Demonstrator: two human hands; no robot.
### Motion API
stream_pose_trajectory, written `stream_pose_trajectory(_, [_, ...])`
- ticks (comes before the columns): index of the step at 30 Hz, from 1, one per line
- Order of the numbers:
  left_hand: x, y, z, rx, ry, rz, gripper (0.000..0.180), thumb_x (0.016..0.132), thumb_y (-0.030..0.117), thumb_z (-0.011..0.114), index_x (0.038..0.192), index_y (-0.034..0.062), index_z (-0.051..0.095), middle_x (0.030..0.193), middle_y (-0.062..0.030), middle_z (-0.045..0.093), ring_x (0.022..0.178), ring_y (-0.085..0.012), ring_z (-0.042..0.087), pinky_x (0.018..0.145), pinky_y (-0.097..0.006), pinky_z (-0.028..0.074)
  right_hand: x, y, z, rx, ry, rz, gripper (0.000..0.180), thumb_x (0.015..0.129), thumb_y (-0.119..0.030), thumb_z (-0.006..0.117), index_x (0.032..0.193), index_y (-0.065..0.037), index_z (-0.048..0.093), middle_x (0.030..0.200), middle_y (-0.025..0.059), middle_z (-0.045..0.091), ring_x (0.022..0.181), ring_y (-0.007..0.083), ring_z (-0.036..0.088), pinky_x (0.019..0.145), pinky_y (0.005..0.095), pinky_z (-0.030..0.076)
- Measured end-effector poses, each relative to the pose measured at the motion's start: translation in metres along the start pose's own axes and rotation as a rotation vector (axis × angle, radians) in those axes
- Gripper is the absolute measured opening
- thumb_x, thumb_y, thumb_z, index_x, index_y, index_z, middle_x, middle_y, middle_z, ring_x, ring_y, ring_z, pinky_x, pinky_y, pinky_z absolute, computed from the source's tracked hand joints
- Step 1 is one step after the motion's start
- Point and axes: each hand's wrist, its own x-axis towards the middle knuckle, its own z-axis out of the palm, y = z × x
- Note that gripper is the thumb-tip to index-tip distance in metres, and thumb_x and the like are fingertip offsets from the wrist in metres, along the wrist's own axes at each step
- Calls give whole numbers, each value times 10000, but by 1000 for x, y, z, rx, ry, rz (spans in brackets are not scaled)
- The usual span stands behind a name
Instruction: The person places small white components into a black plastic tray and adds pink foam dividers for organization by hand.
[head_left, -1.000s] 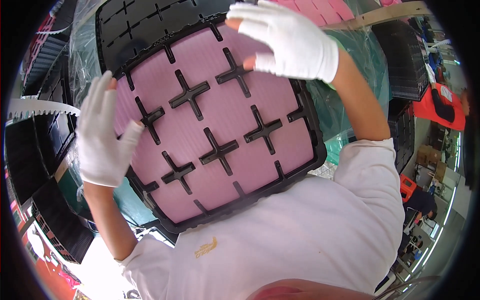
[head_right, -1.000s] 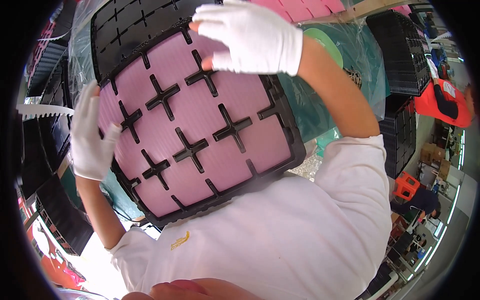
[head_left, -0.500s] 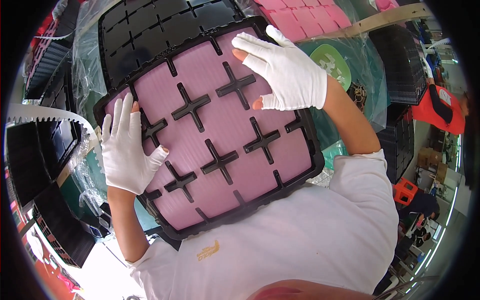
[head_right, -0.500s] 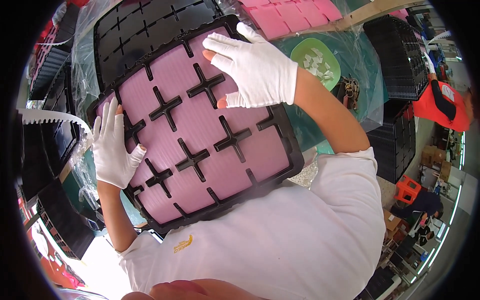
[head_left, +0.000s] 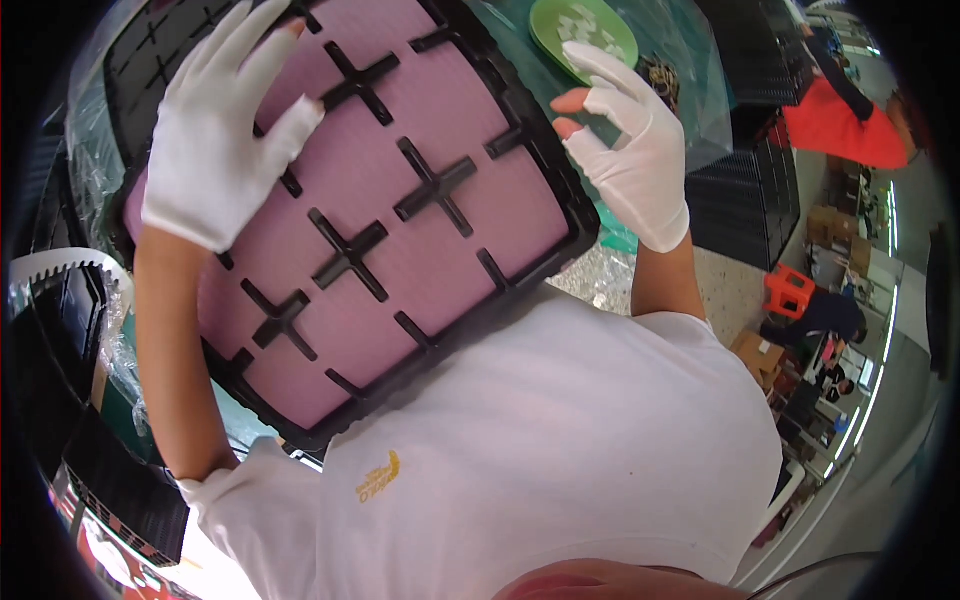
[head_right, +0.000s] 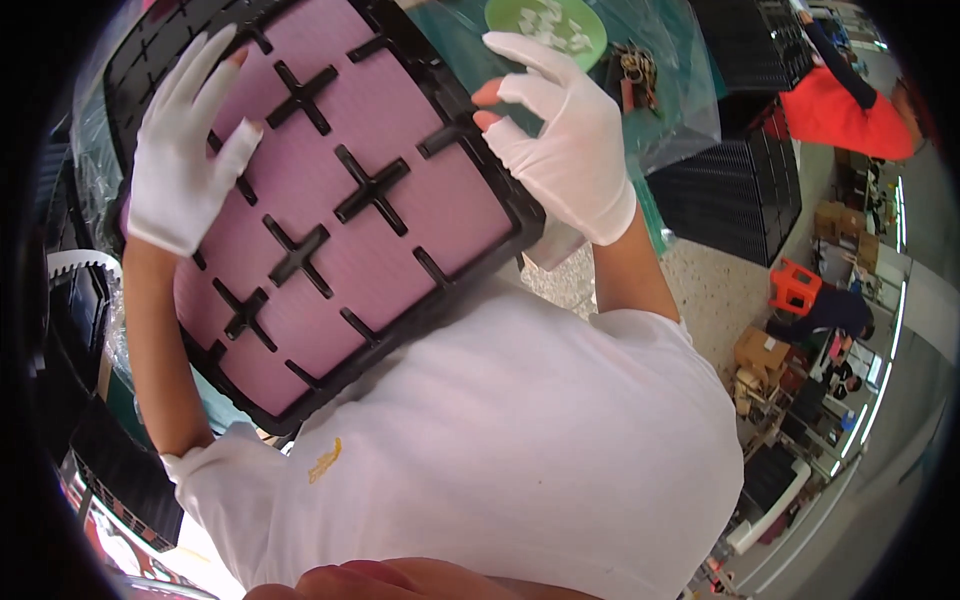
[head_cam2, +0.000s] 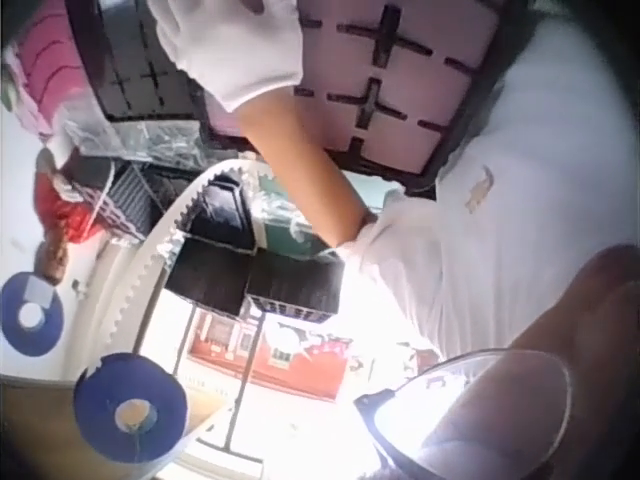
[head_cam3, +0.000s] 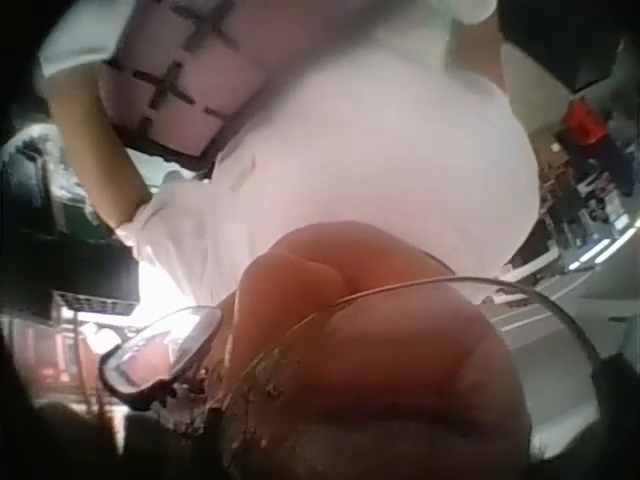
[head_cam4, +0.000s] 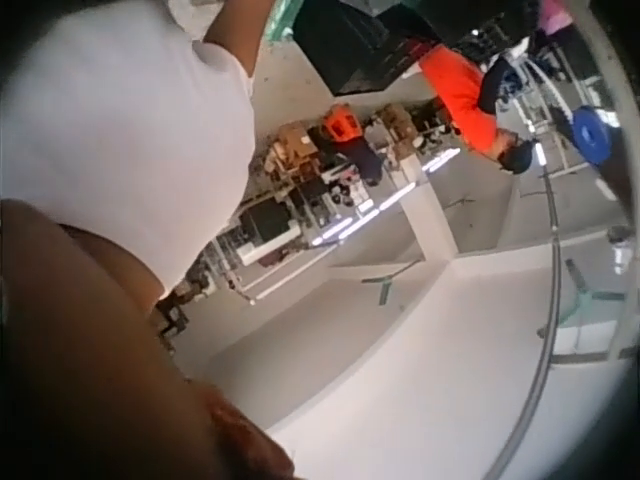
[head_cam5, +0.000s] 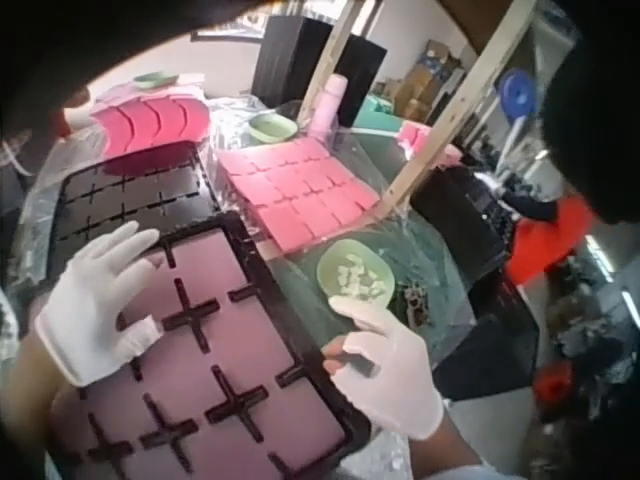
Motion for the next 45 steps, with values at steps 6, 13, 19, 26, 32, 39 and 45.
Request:
stream_pose_trajectory(6, [43, 24, 3, 16, -316, -113, 562, 866, 395, 601, 1193, -60, 555, 1385, -280, 487, 1334, -504, 387, 1116, -534, 325, -51, -24, -12, -89, -165, 123, 211, 732, 18, 724, 941, -3, 701, 1414, 154, 525, 1256, 305, 538, 1028, 349, 435])
stream_pose_trajectory(13, [28, 0, 52, 118, -102, 3, 568, 979, 430, 513, 1425, 82, 473, 1520, -71, 420, 1433, -340, 315, 1172, -425, 292, -63, -40, -5, -227, -118, 30, 336, 688, -167, 809, 932, 31, 690, 1402, 241, 473, 1259, 397, 491, 998, 448, 456])
stream_pose_trajectory(19, [43, 38, 5, -27, -325, -190, 580, 861, 381, 612, 1225, -67, 553, 1387, -267, 494, 1350, -485, 383, 1125, -525, 317, -56, -42, 12, -211, -111, 145, 324, 746, -240, 800, 853, 38, 671, 1348, 244, 519, 1141, 396, 567, 942, 402, 485])
stream_pose_trajectory(26, [41, 35, 12, -52, -244, -151, 591, 884, 383, 596, 1265, -65, 541, 1367, -266, 511, 1343, -472, 399, 1130, -507, 319, -50, -25, 13, 243, -183, 501, 205, 791, -150, 726, 786, 49, 682, 1357, 191, 558, 1014, 297, 642, 876, 321, 477])
stream_pose_trajectory(32, [38, 34, 2, -78, -167, -118, 569, 882, 382, 600, 1238, -59, 553, 1346, -271, 520, 1321, -475, 421, 1118, -496, 337, -42, -37, 0, 320, -96, 450, 163, 827, -104, 672, 802, 55, 703, 1342, 139, 591, 1044, 216, 629, 835, 283, 475])
stream_pose_trajectory(39, [-38, 52, -67, 182, -8, 38, 757, 880, 536, 642, 1392, 2, 484, 1362, -193, 563, 1240, -418, 538, 1058, -523, 390, -23, -28, -12, 1202, -148, 650, 123, 905, -101, 642, 940, 10, 678, 1027, 71, 674, 933, 137, 597, 826, 248, 466])
stream_pose_trajectory(45, [-81, 157, -43, 125, 57, -150, 548, 744, 365, 773, 1101, -29, 641, 1104, -155, 653, 1013, -317, 638, 1091, -566, 309, -5, -38, -3, 1051, -46, 482, 338, 813, 56, 732, 1132, 70, 623, 1005, 48, 662, 928, 127, 630, 871, 261, 506])
